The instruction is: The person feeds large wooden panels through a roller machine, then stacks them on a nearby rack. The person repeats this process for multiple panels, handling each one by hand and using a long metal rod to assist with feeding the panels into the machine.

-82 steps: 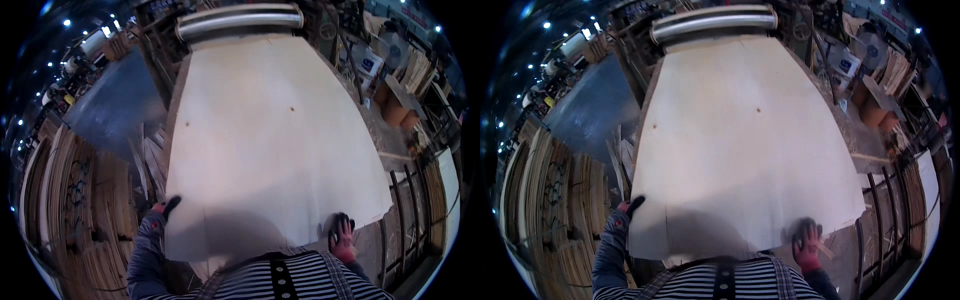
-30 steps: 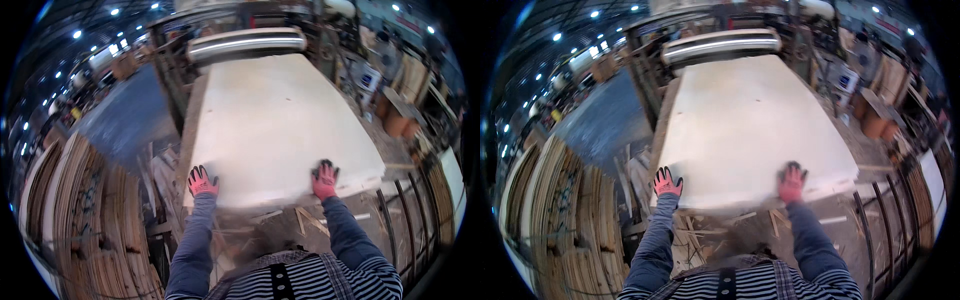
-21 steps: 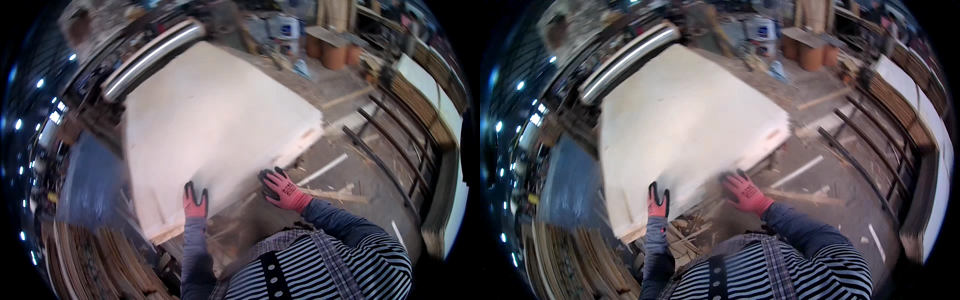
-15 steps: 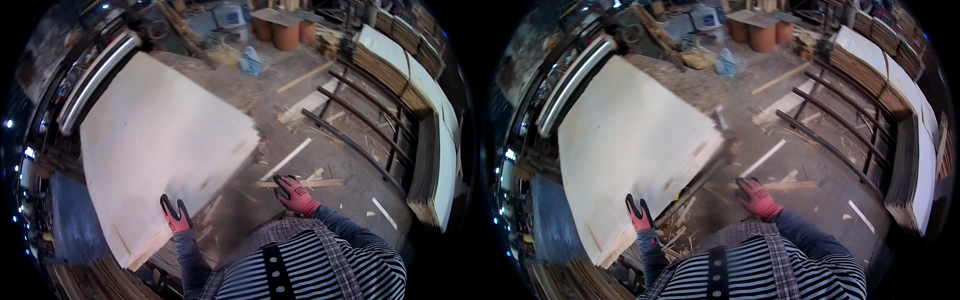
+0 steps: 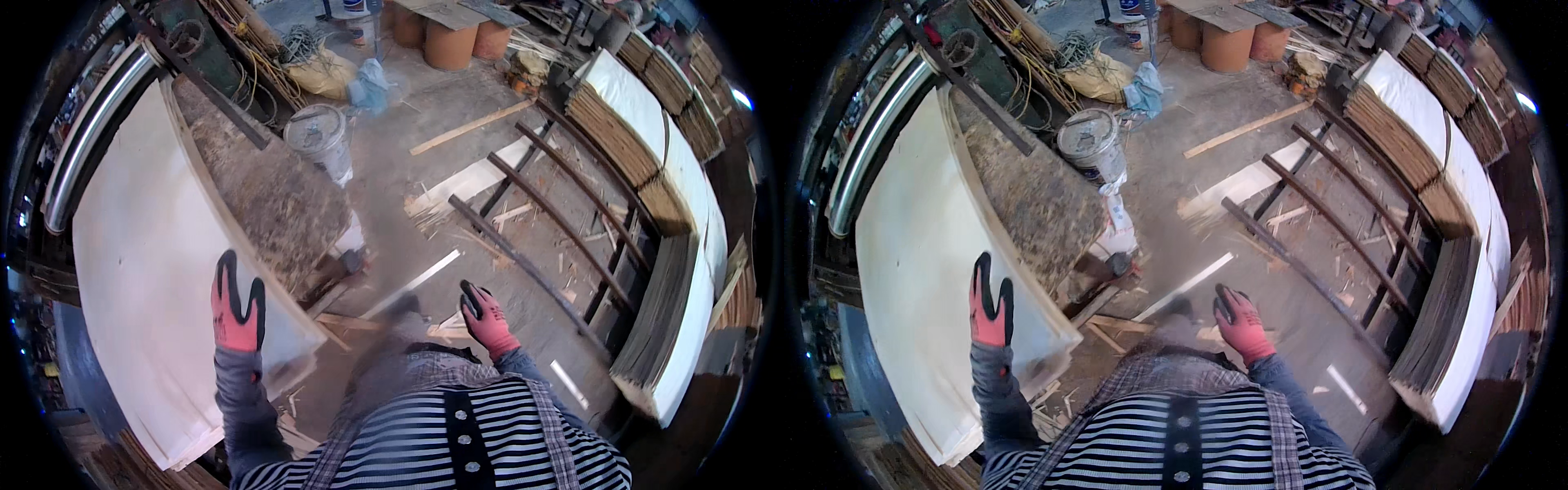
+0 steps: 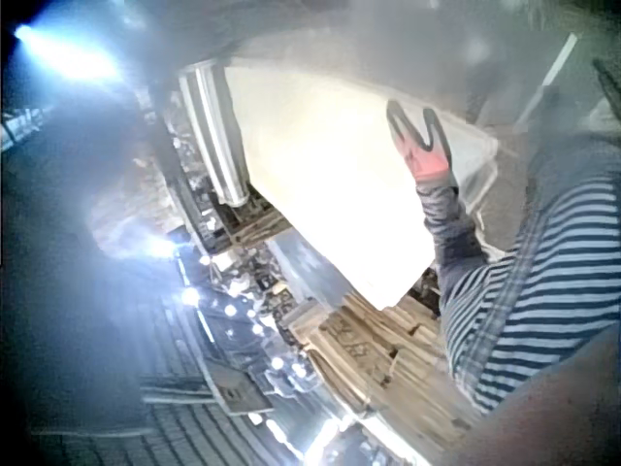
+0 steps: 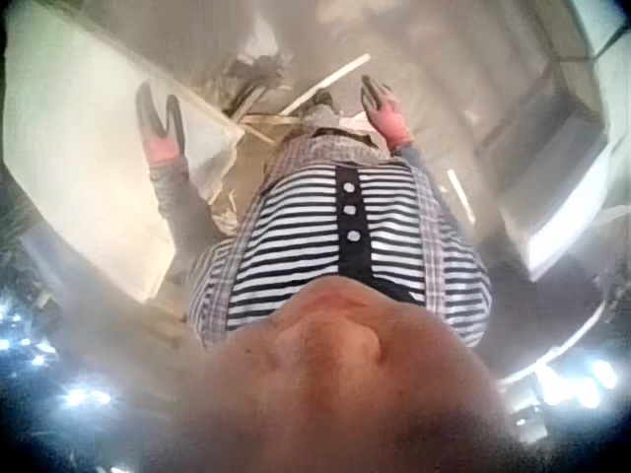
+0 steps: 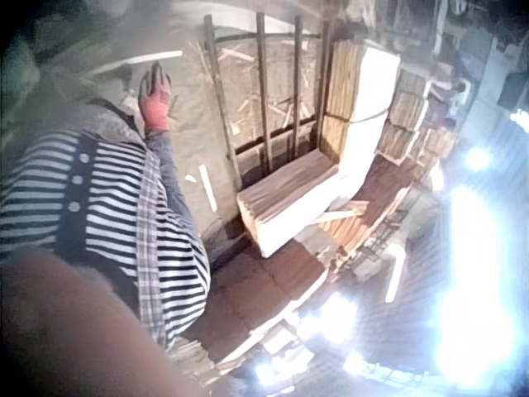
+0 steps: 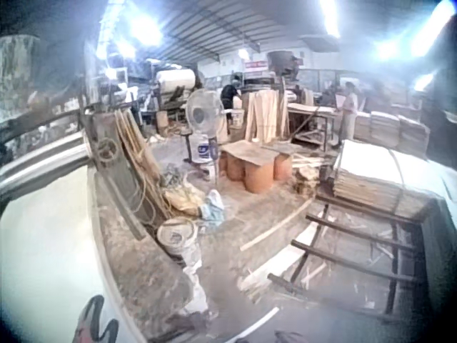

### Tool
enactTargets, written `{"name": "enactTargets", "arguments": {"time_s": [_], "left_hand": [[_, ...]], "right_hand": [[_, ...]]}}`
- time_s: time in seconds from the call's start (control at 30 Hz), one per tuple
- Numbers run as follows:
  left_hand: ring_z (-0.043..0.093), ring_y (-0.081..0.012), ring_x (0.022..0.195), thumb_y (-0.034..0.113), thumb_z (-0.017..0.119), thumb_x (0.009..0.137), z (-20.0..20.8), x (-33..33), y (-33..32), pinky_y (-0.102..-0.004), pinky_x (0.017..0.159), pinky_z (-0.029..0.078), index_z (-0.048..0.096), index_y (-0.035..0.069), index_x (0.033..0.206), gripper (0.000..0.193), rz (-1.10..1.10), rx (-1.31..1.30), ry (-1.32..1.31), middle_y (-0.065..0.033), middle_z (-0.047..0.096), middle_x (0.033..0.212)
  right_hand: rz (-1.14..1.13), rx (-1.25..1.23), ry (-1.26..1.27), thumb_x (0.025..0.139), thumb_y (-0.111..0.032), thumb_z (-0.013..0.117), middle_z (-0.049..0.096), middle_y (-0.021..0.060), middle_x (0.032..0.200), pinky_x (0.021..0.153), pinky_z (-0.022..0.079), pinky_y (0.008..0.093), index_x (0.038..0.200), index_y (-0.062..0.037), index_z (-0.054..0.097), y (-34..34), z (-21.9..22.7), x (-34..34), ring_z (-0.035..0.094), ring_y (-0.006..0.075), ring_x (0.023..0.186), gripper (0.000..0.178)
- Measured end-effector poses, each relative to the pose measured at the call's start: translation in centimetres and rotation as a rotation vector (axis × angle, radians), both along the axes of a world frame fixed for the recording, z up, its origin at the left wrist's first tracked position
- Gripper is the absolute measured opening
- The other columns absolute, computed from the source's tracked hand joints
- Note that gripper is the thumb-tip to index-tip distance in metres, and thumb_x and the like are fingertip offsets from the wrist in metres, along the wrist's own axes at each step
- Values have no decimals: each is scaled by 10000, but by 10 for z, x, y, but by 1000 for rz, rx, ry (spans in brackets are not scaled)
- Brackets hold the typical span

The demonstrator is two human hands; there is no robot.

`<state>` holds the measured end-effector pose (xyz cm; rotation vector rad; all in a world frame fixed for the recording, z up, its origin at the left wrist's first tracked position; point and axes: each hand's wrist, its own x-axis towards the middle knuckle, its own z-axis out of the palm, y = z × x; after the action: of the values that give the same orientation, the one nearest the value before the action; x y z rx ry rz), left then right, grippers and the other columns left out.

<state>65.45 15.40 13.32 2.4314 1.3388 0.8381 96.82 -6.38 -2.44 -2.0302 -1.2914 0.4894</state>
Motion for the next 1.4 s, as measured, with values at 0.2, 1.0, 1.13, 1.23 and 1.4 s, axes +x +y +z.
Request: {"name": "enactTargets", "arguments": {"time_s": [0.2,1.0,1.13,1.23,1.4], "left_hand": [[391,-350,1101,331,563,753,-53,108,145,-387,933,314,369,40,1221,584,33,-193,302,-182,383,1235],[453,-358,1006,497,658,571,-189,152,365,-465,839,362,562,127,1006,579,1558,-149,-5,-168,455,1159],[594,-255,794,275,700,651,-162,162,311,-350,711,464,533,30,1038,487,1159,-266,-408,-156,607,842],[583,-155,615,169,643,716,-107,167,300,-255,534,451,562,30,1003,329,731,-652,-1272,-76,604,731],[556,-125,638,151,602,745,-50,194,282,-250,555,441,527,8,1036,333,813,-626,-1278,-57,605,776]], "right_hand": [[-326,-247,14,783,-161,523,533,166,1068,862,381,342,1106,-31,501,3,22,119,497,302,993,349],[558,-247,-60,813,-288,491,557,184,949,755,432,395,1163,-114,466,612,47,251,544,321,865,392],[971,27,245,787,-347,523,538,202,1042,842,397,358,1144,-44,470,684,85,124,498,323,1008,471],[1067,-14,224,807,-265,530,454,175,1191,932,320,309,1208,-36,407,741,119,51,423,269,1121,477],[1304,121,1094,852,-267,481,438,71,1210,907,363,279,1260,-47,331,877,182,-82,444,180,1082,487]]}}
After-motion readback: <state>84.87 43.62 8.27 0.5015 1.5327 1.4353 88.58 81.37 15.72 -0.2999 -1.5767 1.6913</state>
